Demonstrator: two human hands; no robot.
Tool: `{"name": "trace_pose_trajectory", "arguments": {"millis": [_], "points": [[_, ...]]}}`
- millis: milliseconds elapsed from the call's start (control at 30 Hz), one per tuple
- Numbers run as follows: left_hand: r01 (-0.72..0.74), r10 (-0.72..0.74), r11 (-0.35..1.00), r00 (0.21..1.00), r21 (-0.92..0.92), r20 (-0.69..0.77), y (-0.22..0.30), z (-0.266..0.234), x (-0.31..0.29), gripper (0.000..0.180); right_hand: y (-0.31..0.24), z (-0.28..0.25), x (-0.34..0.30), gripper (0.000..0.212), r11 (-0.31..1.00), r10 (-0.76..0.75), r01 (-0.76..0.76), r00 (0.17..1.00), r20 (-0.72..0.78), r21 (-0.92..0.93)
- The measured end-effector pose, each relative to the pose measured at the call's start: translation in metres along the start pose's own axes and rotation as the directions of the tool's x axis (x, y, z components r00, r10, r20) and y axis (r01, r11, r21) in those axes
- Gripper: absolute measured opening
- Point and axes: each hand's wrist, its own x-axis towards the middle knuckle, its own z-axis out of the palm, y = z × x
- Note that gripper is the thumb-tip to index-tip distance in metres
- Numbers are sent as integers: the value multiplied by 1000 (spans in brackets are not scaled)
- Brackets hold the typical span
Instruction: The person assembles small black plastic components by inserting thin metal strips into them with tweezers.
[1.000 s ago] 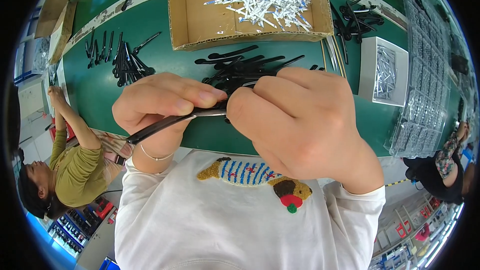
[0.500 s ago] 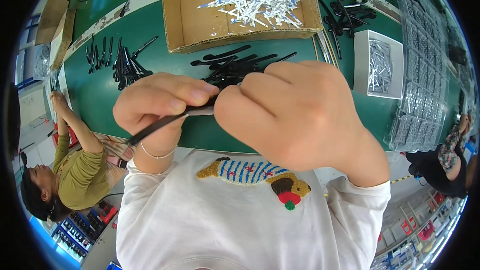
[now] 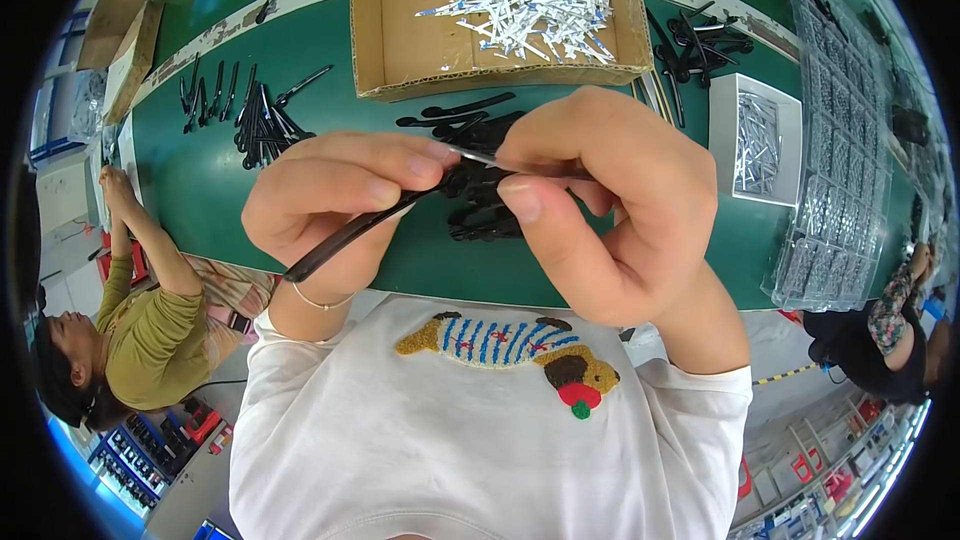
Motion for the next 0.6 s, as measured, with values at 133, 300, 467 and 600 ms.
{"name": "trace_pose_trajectory", "arguments": {"millis": [133, 300, 467, 600], "points": [[26, -24, 994, 1000, 110, -18, 4, 3, 2, 20, -9, 3, 1, 33, 996, 89, -91, 991, 96, 11], [45, 42, 866, 986, 498, -163, 0, 15, 4, 24, -10, 30, 6, 32, 921, 266, -276, 961, 74, 275], [9, 94, 797, 986, 604, -139, -7, 13, 0, 25, 4, 35, 7, 23, 963, 162, -150, 986, -36, 224], [-10, 127, 819, 978, 574, -165, -5, 14, 3, 24, 0, 33, 5, 21, 995, 62, -61, 998, -11, 82]]}}
